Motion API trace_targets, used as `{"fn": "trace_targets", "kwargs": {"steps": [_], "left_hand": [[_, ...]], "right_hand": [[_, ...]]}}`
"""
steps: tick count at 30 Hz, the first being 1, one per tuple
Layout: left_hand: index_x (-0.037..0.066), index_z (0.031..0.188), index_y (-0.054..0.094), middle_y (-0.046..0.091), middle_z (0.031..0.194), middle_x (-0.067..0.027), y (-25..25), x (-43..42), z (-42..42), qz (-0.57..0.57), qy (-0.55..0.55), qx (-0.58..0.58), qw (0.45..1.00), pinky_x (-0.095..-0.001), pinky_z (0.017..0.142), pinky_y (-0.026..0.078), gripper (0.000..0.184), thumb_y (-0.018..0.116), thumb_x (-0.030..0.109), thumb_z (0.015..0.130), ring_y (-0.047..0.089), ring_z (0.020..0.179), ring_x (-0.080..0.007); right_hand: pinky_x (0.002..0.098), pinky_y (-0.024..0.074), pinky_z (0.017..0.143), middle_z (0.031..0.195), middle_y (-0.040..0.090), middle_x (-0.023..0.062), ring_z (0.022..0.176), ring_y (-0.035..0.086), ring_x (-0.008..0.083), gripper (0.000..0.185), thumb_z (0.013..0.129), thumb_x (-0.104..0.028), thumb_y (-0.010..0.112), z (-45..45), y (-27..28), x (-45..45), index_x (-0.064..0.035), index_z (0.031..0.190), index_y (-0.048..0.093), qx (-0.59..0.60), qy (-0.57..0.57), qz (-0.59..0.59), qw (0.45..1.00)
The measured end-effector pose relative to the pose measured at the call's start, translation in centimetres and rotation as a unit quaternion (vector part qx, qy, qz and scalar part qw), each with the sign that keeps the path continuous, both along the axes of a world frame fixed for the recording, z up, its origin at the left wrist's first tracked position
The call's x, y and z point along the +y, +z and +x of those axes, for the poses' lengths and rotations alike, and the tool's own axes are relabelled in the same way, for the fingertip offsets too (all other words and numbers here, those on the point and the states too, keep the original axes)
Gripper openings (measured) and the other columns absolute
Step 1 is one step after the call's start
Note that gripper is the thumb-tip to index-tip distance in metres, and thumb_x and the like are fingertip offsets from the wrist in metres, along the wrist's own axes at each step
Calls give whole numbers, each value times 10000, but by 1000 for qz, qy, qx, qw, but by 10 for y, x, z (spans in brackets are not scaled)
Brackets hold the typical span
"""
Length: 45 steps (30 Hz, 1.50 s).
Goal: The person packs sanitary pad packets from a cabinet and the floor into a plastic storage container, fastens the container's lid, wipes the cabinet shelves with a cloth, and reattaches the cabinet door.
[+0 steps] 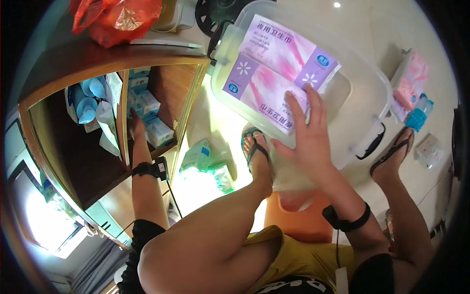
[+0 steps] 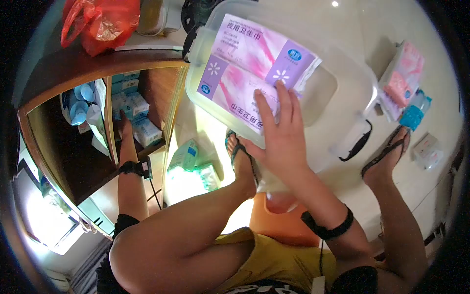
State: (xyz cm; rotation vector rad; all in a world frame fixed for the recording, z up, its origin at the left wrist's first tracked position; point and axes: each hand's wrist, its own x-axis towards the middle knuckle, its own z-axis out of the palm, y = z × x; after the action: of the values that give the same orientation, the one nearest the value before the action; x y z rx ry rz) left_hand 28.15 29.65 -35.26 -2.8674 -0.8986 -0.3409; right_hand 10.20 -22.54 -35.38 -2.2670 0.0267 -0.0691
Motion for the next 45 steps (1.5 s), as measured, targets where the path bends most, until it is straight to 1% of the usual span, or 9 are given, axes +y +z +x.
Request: {"fn": "trace_targets", "kwargs": {"steps": [7,10,17,23,29,32,37,41,45], "left_hand": [[-22,1445,323,369,1413,-263,-23,-120,-74,-47,-85,-75,992,-529,1068,306,807,666,434,874,324,1323,-469],[59,1444,346,383,1366,-201,-6,-164,-105,-158,-283,-102,941,-506,1060,292,711,706,175,842,347,1302,-394],[78,1351,492,454,1344,-159,74,-273,-87,-278,-592,146,742,-457,1037,335,492,642,196,898,421,1261,-353],[61,1304,540,511,1264,-143,46,-281,-79,-406,-550,82,726,-383,1044,387,432,667,136,897,493,1205,-311],[48,1466,321,472,1373,-117,112,-289,-96,-817,-329,3,474,-354,1040,423,702,707,213,903,523,1216,-204],[15,1356,411,603,1217,-87,141,-260,-88,-798,-239,-31,553,-345,972,480,627,748,92,833,585,1122,-195],[-23,1253,513,647,1049,-112,140,-165,-82,-802,-207,-39,559,-322,806,542,540,714,163,788,638,892,-169],[10,1339,477,640,1161,-99,139,-171,-80,-870,-177,-2,461,-326,864,543,623,664,409,899,660,984,-181],[20,1362,460,618,1223,-111,122,-193,-86,-900,-124,37,415,-343,928,524,605,618,418,934,639,1062,-204]], "right_hand": [[465,352,1077,1464,276,273,1336,339,413,966,818,-304,774,7,6,-3,37,1483,161,-16,-120,149,981],[406,365,1069,1439,333,239,1308,389,322,910,854,-273,751,35,10,-9,46,1470,161,105,-253,470,839],[319,460,884,1102,648,107,986,606,180,572,828,-298,774,74,5,-23,37,1233,550,187,-285,469,815],[312,471,841,1047,669,65,919,629,164,426,829,-253,758,71,22,-38,21,1128,628,129,-306,474,815],[315,478,874,1128,644,62,962,617,160,374,880,-137,702,28,96,49,12,1203,587,132,-138,606,773],[397,434,964,1268,568,146,1121,554,261,517,835,-137,747,25,96,66,23,1274,525,92,119,392,908],[491,402,994,1245,548,299,1098,530,460,708,791,-245,771,42,9,6,53,1348,453,-66,-74,-35,994],[506,458,928,1139,606,320,1068,571,465,772,741,-447,786,42,-7,-5,75,1259,548,46,-36,-31,998],[337,510,850,1047,691,149,966,656,231,460,796,-182,792,55,39,4,67,1144,625,152,-119,310,931]]}}
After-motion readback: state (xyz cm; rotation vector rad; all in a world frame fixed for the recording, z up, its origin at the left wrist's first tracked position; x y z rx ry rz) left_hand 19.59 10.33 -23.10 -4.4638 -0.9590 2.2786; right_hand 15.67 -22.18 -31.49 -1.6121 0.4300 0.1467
